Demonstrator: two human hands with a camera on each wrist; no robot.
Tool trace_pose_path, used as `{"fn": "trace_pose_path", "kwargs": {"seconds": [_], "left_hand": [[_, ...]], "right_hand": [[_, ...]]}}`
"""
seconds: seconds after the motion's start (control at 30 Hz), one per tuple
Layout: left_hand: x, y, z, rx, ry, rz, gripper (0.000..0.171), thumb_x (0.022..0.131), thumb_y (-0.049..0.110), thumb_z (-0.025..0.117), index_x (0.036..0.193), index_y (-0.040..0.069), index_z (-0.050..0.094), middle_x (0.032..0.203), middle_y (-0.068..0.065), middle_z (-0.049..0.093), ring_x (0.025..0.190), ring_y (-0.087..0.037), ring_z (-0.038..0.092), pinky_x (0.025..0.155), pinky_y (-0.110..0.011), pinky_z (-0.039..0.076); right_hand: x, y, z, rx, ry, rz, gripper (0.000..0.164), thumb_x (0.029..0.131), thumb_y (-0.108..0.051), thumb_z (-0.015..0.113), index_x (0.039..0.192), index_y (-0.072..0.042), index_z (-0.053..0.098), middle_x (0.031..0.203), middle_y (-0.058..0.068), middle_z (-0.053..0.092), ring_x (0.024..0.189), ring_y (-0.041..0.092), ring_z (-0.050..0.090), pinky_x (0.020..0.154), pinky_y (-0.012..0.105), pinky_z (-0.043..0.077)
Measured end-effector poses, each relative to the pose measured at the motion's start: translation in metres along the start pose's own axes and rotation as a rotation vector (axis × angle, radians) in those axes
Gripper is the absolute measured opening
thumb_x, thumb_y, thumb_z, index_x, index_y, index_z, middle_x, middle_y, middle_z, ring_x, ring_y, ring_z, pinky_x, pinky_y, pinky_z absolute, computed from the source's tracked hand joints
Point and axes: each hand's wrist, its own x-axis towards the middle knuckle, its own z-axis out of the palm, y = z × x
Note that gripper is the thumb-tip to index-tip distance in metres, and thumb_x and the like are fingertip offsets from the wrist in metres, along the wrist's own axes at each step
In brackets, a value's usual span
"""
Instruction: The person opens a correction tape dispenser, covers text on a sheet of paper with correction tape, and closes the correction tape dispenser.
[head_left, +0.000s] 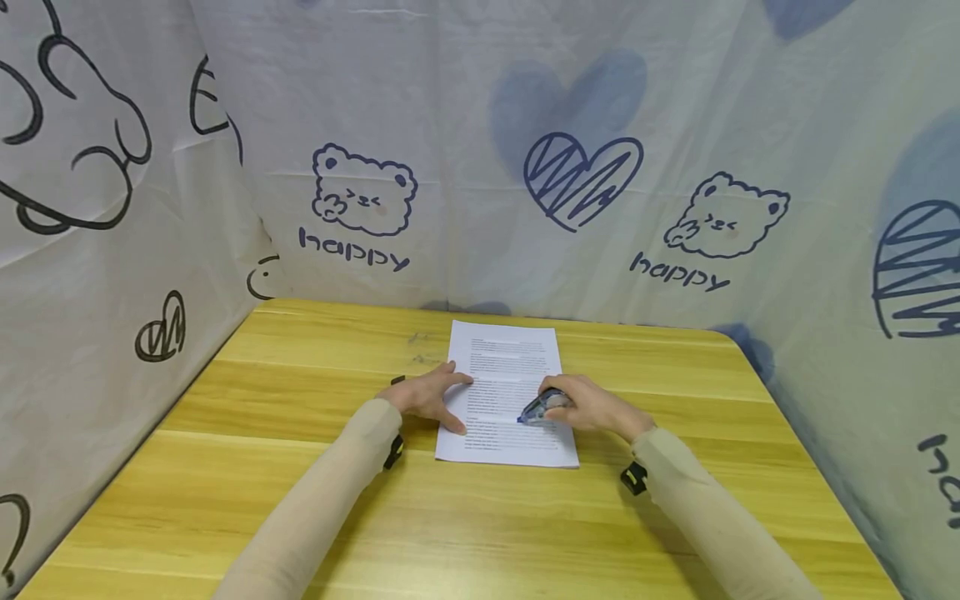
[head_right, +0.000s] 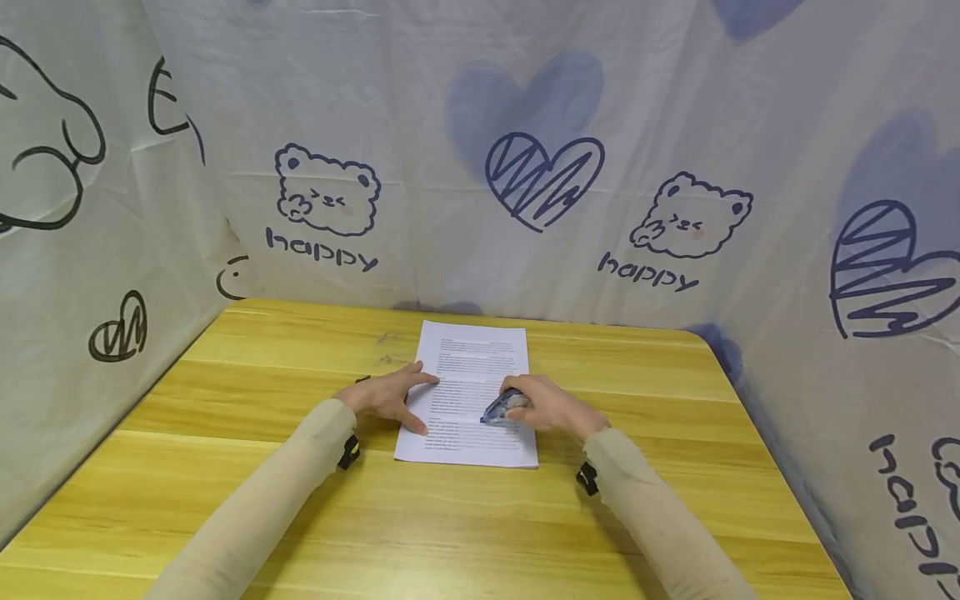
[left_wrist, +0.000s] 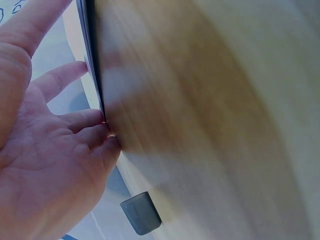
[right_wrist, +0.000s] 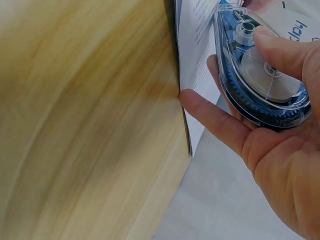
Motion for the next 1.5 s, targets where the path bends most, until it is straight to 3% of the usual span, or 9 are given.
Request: {"fn": "trace_pose_path", "kwargs": {"seconds": [0.53, 1.0, 1.23, 1.5], "left_hand": [[-0.001, 0.000, -0.001, 0.002, -0.007, 0.005, 0.093, 0.074, 0.043, 0.084, 0.152, 0.023, 0.037, 0.166, -0.012, 0.004, 0.153, -0.030, 0.005, 0.122, -0.053, 0.014], [-0.001, -0.001, 0.000, -0.003, -0.004, 0.001, 0.093, 0.074, 0.042, 0.084, 0.152, 0.024, 0.036, 0.166, -0.012, 0.003, 0.153, -0.030, 0.004, 0.122, -0.053, 0.012], [-0.001, -0.001, -0.001, -0.008, -0.003, -0.002, 0.094, 0.074, 0.044, 0.084, 0.152, 0.025, 0.036, 0.166, -0.011, 0.003, 0.153, -0.030, 0.003, 0.122, -0.054, 0.013], [-0.002, -0.001, -0.001, -0.009, -0.008, -0.005, 0.093, 0.075, 0.044, 0.084, 0.152, 0.026, 0.036, 0.166, -0.011, 0.003, 0.153, -0.030, 0.003, 0.122, -0.055, 0.013]], "right_hand": [[-0.005, 0.001, -0.003, -0.016, 0.004, -0.004, 0.017, 0.091, -0.015, 0.069, 0.107, -0.014, 0.063, 0.100, 0.004, 0.067, 0.087, 0.018, 0.057, 0.081, 0.036, 0.049], [-0.006, 0.002, -0.006, -0.006, -0.018, -0.002, 0.017, 0.092, -0.015, 0.068, 0.108, -0.016, 0.063, 0.101, 0.001, 0.066, 0.087, 0.014, 0.055, 0.081, 0.034, 0.048], [0.001, -0.011, -0.016, -0.055, -0.063, -0.004, 0.016, 0.091, -0.012, 0.070, 0.105, -0.014, 0.064, 0.097, 0.000, 0.065, 0.084, 0.013, 0.054, 0.078, 0.033, 0.048], [0.009, -0.035, -0.025, -0.193, -0.122, -0.021, 0.018, 0.089, -0.008, 0.071, 0.106, -0.011, 0.064, 0.097, 0.001, 0.063, 0.088, 0.014, 0.057, 0.083, 0.036, 0.051]]}}
